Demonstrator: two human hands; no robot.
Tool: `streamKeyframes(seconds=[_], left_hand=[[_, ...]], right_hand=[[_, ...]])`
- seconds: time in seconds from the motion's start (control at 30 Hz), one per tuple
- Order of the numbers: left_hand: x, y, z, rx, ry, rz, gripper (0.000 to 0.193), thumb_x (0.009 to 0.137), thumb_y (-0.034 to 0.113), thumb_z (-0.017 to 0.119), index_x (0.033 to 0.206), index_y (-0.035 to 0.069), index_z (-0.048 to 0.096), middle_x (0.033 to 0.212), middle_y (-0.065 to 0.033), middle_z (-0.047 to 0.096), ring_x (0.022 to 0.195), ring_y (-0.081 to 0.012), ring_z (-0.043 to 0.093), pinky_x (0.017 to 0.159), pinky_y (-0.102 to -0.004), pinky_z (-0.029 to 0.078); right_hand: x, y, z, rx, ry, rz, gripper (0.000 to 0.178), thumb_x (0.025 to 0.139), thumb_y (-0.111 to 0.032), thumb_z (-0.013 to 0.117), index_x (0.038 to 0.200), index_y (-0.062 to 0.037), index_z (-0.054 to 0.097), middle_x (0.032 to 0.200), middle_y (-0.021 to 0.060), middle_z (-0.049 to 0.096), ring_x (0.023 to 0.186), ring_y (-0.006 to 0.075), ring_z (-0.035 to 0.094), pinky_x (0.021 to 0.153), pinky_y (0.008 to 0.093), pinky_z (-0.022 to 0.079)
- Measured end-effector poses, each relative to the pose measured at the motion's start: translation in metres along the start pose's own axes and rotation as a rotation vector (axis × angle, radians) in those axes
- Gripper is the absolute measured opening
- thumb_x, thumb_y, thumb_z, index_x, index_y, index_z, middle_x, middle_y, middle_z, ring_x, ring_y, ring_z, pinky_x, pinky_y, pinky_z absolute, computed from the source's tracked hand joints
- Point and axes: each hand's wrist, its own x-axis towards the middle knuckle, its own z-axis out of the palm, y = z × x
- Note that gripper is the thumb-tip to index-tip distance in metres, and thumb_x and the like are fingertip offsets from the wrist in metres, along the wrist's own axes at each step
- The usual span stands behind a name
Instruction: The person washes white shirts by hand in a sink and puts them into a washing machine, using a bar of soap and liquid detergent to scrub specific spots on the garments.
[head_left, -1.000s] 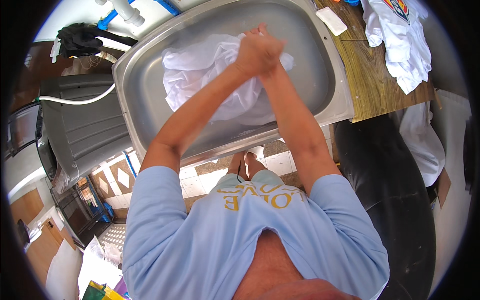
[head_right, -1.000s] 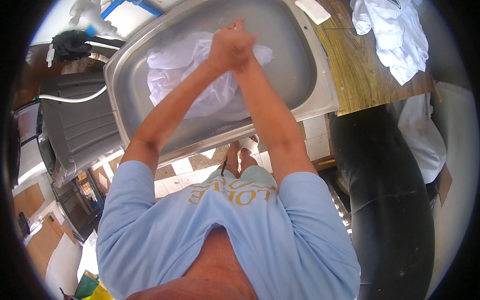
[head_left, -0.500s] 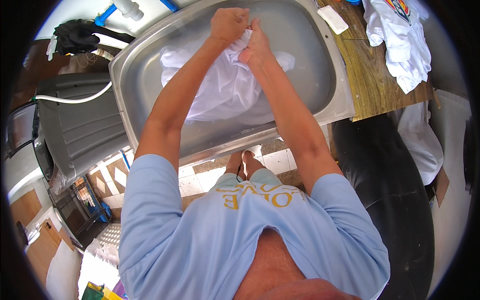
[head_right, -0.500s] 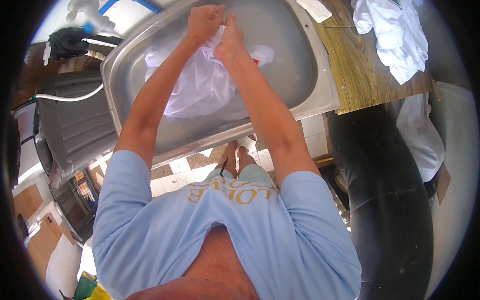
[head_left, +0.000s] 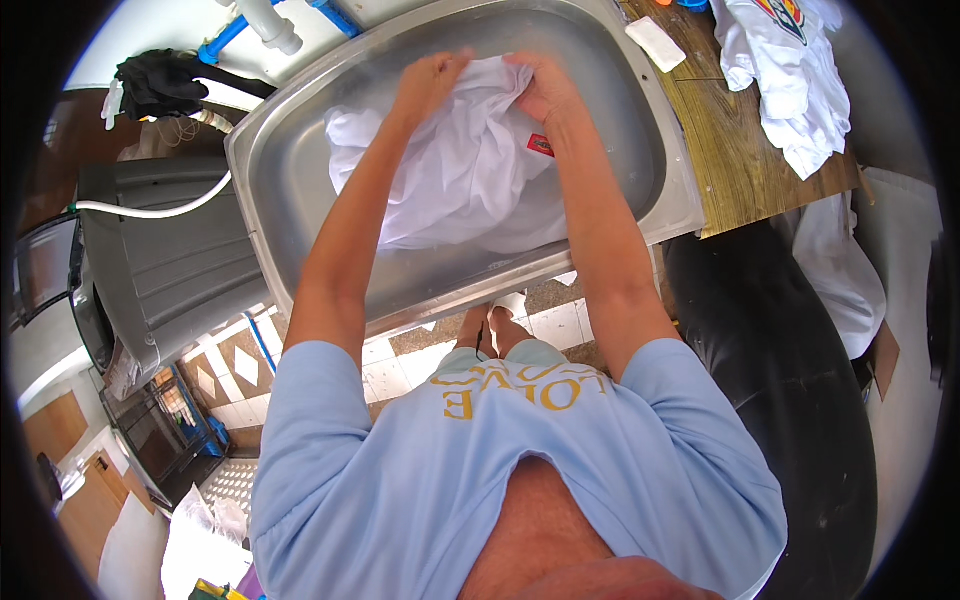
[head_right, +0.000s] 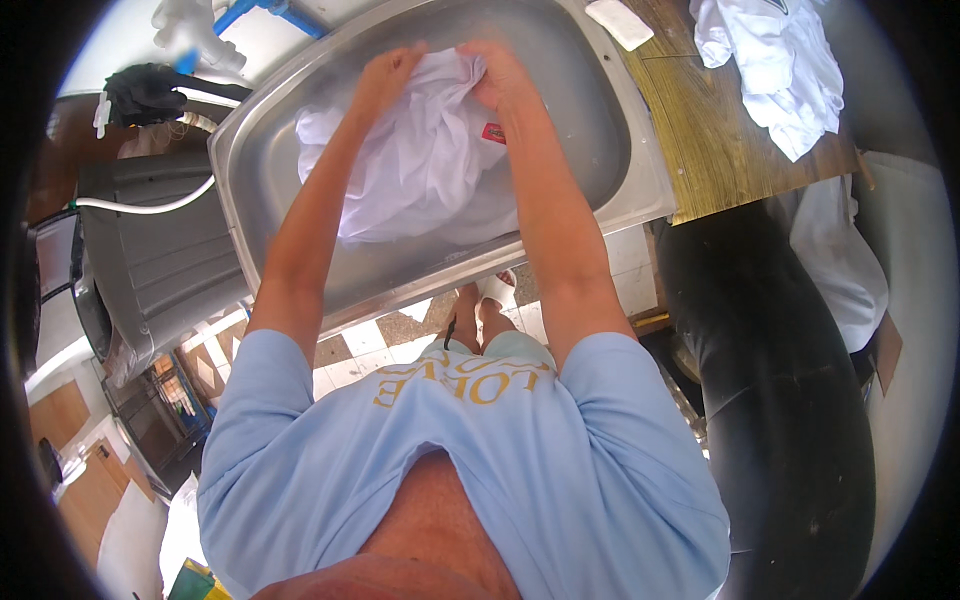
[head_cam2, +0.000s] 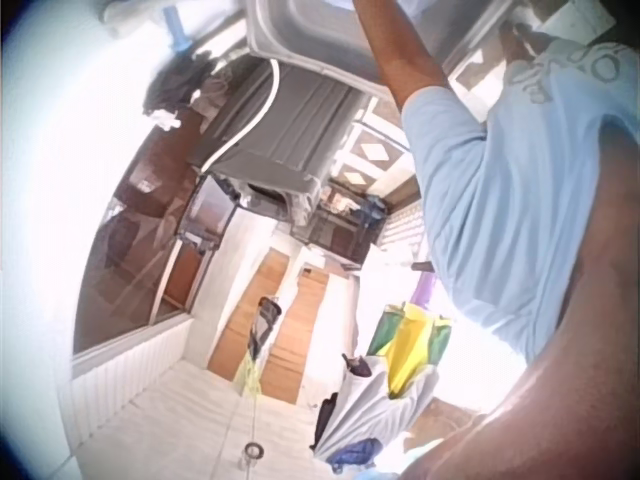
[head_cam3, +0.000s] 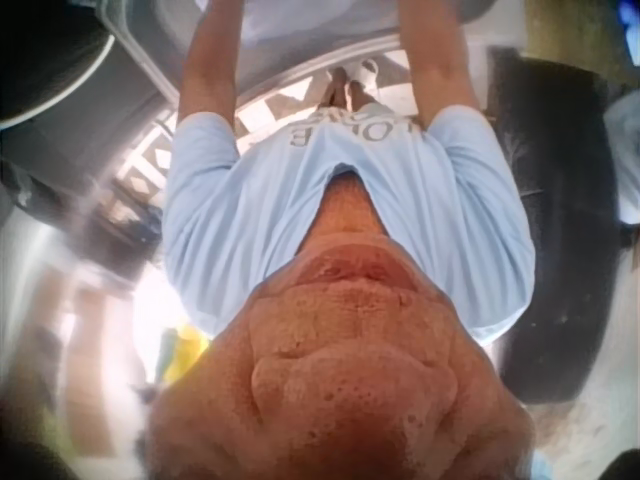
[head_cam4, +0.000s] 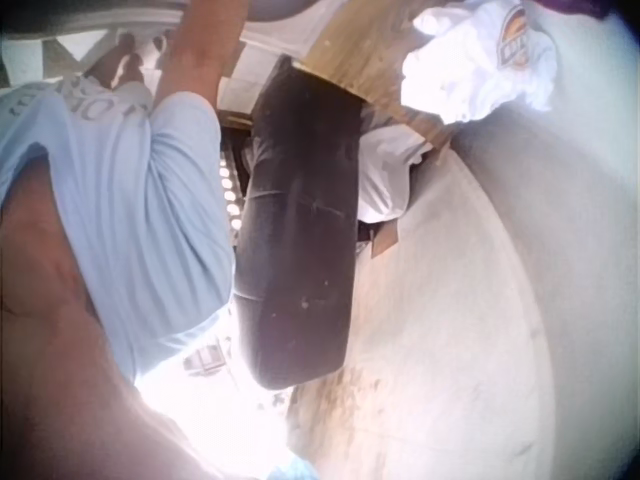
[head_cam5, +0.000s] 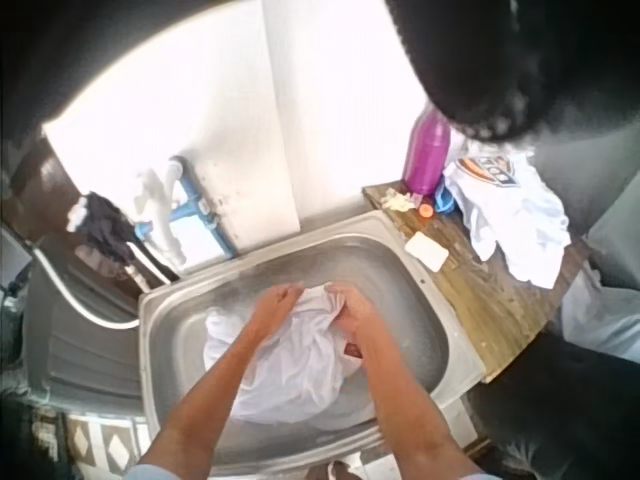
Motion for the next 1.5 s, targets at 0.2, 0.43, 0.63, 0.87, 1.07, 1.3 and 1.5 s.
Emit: streamKeyframes(seconds=[0.2, 0.43, 0.63, 0.87, 1.07, 1.3, 1.5], left_hand=[[-0.023, -0.052, 0.027, 0.218, 0.241, 0.312, 0.037, 0.085, 0.039, 0.061, 0.08, 0.002, 0.062, 0.066, -0.0179, 0.06, 0.063, -0.0332, 0.057, 0.063, -0.0395, 0.045], [-0.01, 0.012, 0.0, -0.689, 0.122, -0.297, 0.032, 0.077, 0.032, 0.073, 0.076, 0.001, 0.065, 0.062, -0.0072, 0.058, 0.063, -0.0129, 0.054, 0.061, -0.0302, 0.045], [0.01, 0.073, 0.056, -0.52, 0.299, 0.25, 0.022, 0.073, 0.02, 0.071, 0.063, 0.003, 0.063, 0.066, -0.0105, 0.062, 0.062, -0.0153, 0.057, 0.061, -0.0291, 0.046], [0.012, 0.072, 0.058, 0.135, 0.453, 0.576, 0.02, 0.074, 0.013, 0.065, 0.058, 0.002, 0.059, 0.062, -0.0138, 0.058, 0.055, -0.0268, 0.052, 0.056, -0.0328, 0.044], [0.034, 0.062, 0.062, -0.128, 0.419, 0.568, 0.022, 0.075, 0.01, 0.06, 0.058, -0.003, 0.053, 0.052, -0.0157, 0.047, 0.046, -0.0244, 0.041, 0.048, -0.0362, 0.039], [0.032, 0.048, 0.042, -0.037, 0.355, 0.428, 0.017, 0.074, 0.012, 0.059, 0.06, 0.002, 0.059, 0.06, -0.0167, 0.056, 0.055, -0.032, 0.052, 0.054, -0.0402, 0.044], [0.014, 0.045, 0.071, -0.05, 0.434, 0.697, 0.022, 0.073, 0.012, 0.062, 0.059, 0.0, 0.051, 0.053, -0.0122, 0.048, 0.047, -0.0212, 0.036, 0.047, -0.0318, 0.036]], right_hand=[[-0.011, 0.02, 0.003, -1.268, 0.204, -0.302, 0.034, 0.079, -0.021, 0.065, 0.104, 0.0008, 0.062, 0.098, 0.0157, 0.066, 0.089, 0.0341, 0.062, 0.08, 0.0438, 0.049], [-0.027, -0.001, 0.02, 0.174, 0.02, 0.125, 0.034, 0.085, -0.027, 0.061, 0.111, -0.0053, 0.059, 0.11, 0.011, 0.063, 0.1, 0.0271, 0.059, 0.086, 0.0396, 0.047], [-0.001, 0.032, 0.01, 0.779, -0.671, -0.068, 0.029, 0.087, -0.023, 0.059, 0.112, -0.0088, 0.057, 0.111, 0.0068, 0.061, 0.101, 0.0208, 0.058, 0.089, 0.0366, 0.047], [-0.017, 0.038, 0.034, -0.025, -0.097, -0.457, 0.027, 0.092, -0.028, 0.052, 0.109, -0.0072, 0.053, 0.103, 0.0063, 0.057, 0.097, 0.0186, 0.056, 0.084, 0.0347, 0.048], [-0.002, 0.034, 0.008, 0.607, -0.415, -0.147, 0.021, 0.091, -0.028, 0.05, 0.1, -0.0109, 0.058, 0.098, 0.0047, 0.062, 0.087, 0.0186, 0.06, 0.073, 0.0347, 0.052], [-0.029, 0.026, 0.057, 0.352, 0.141, 0.015, 0.04, 0.097, -0.044, 0.038, 0.1, -0.0084, 0.055, 0.09, 0.0049, 0.058, 0.082, 0.0183, 0.058, 0.068, 0.033, 0.049], [-0.028, 0.024, 0.023, 0.287, -0.106, -0.193, 0.028, 0.09, -0.04, 0.056, 0.083, -0.0134, 0.052, 0.076, 0.0041, 0.057, 0.072, 0.019, 0.058, 0.065, 0.0351, 0.051]])
